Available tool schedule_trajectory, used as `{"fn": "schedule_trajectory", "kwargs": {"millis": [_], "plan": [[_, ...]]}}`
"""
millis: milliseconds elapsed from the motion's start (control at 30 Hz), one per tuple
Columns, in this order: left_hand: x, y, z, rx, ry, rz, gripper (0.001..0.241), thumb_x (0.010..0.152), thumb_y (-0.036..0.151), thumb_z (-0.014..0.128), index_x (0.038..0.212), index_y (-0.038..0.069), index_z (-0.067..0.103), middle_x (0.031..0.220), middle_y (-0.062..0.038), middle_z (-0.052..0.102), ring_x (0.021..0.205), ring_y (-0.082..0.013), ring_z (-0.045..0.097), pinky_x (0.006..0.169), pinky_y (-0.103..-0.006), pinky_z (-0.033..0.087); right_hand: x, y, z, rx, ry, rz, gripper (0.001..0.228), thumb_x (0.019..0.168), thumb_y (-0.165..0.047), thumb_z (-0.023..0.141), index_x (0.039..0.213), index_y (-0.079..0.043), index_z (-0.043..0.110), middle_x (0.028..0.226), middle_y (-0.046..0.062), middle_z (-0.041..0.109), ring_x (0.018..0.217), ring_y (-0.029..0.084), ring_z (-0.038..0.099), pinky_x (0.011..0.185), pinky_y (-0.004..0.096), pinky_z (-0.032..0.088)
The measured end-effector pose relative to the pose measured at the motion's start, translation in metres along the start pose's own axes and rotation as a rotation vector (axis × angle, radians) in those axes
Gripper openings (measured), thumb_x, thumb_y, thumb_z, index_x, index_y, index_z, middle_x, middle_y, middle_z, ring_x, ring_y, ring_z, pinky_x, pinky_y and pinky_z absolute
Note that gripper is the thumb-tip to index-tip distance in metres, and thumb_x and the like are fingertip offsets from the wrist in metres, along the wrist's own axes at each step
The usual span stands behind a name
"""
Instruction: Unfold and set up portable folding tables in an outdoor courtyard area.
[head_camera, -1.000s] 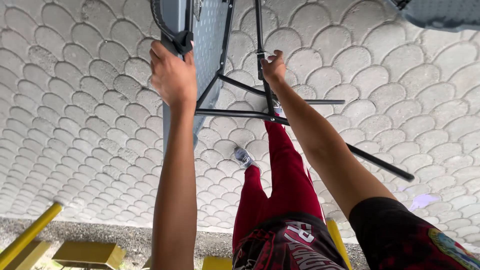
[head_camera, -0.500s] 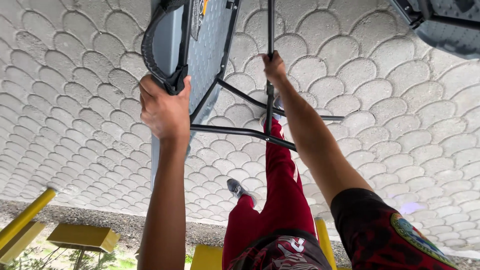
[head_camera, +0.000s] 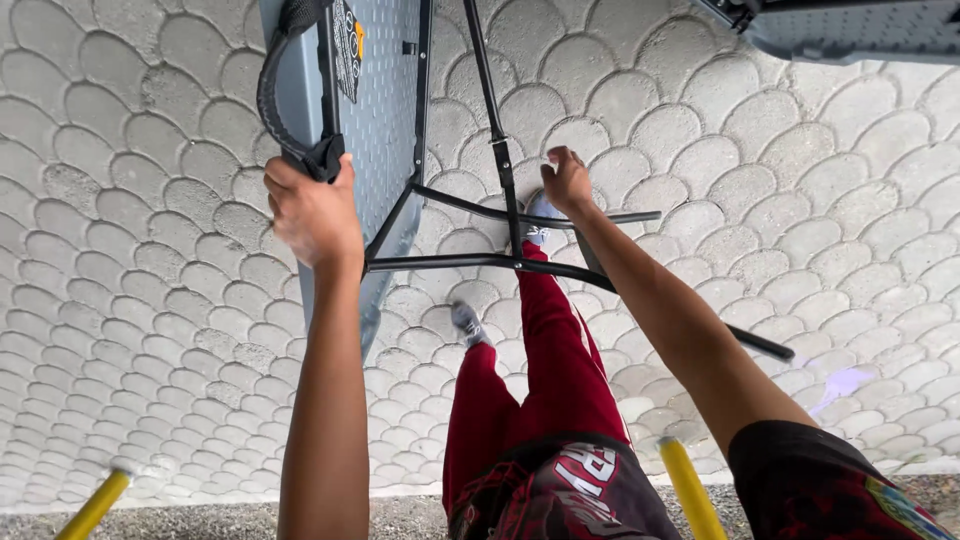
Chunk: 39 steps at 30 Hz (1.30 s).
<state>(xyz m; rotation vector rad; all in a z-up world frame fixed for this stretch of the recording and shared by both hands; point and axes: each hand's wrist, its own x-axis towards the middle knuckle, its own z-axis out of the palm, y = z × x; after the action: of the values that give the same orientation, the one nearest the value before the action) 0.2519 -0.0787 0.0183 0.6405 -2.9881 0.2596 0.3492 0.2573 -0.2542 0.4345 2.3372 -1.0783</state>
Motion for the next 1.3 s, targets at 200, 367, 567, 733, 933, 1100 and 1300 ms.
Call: {"fn": "schedule_trajectory", "kwargs": {"millis": [200,367,567,733,933,1100,1300], "plan": [[0.002,-0.003,0.003,-0.044,0.002,0.012,0.078,0.067,0.048,0.097,0.114,0.011,0.048,0.095,-0.006,0.062,0.081,-0.0300,0.074,0.066,-0.0485,0.064,-0.156,-0.009,-0.094,0.084,0.055,0.097,0.027,0.096,-0.025,0.062,0.120,-0.014,0.065,0.115,0.016,0.072,0.110,0.041,0.067,0.095,0.054,0.053],[0.006,-0.005,0.026,-0.141,-0.156,0.066,0.078,0.080,0.044,0.093,0.126,0.006,0.042,0.107,-0.013,0.062,0.090,-0.0352,0.074,0.075,-0.0509,0.064,-0.316,-0.038,-0.160,0.130,0.138,0.146,0.030,0.095,-0.028,0.058,0.123,-0.019,0.067,0.118,0.008,0.075,0.110,0.037,0.069,0.095,0.052,0.055],[-0.049,-0.017,-0.022,-0.177,-0.377,0.189,0.106,0.103,0.037,0.078,0.161,0.000,-0.002,0.159,-0.030,0.017,0.139,-0.0476,0.037,0.108,-0.0581,0.039,-0.455,-0.083,-0.165,0.419,0.300,0.280,0.035,0.098,-0.037,0.058,0.127,-0.019,0.065,0.117,0.007,0.075,0.109,0.026,0.072,0.096,0.045,0.053],[-0.128,-0.058,-0.107,-0.135,-0.338,0.443,0.098,0.099,0.021,0.076,0.165,-0.002,0.007,0.166,-0.032,-0.005,0.154,-0.0494,-0.002,0.123,-0.0637,0.016,-0.471,-0.100,-0.129,0.560,0.292,0.282,0.038,0.101,-0.034,0.057,0.131,-0.012,0.065,0.118,0.013,0.075,0.109,0.028,0.073,0.096,0.045,0.052],[-0.115,-0.065,-0.065,-0.180,-0.261,0.417,0.104,0.091,0.023,0.077,0.164,-0.001,0.007,0.167,-0.022,0.003,0.149,-0.0461,0.016,0.108,-0.0600,0.033,-0.419,-0.090,-0.119,0.397,0.182,0.247,0.036,0.095,-0.043,0.059,0.123,-0.021,0.071,0.099,0.006,0.079,0.108,0.031,0.072,0.097,0.045,0.052],[-0.040,-0.060,0.021,-0.216,-0.261,0.277,0.119,0.079,0.040,0.087,0.162,0.005,0.009,0.143,-0.020,0.034,0.118,-0.0473,0.049,0.091,-0.0551,0.048,-0.346,-0.085,-0.108,0.225,0.054,0.210,0.037,0.092,-0.040,0.063,0.122,-0.019,0.070,0.103,0.013,0.077,0.111,0.039,0.069,0.097,0.051,0.051],[-0.054,-0.031,-0.010,-0.203,-0.117,0.161,0.089,0.088,0.035,0.086,0.152,0.006,0.031,0.112,-0.014,0.061,0.101,-0.0344,0.063,0.074,-0.0474,0.057,-0.204,-0.027,-0.064,0.127,-0.013,0.179,0.037,0.090,-0.039,0.065,0.122,-0.021,0.065,0.109,0.013,0.076,0.107,0.040,0.070,0.096,0.055,0.054]]}}
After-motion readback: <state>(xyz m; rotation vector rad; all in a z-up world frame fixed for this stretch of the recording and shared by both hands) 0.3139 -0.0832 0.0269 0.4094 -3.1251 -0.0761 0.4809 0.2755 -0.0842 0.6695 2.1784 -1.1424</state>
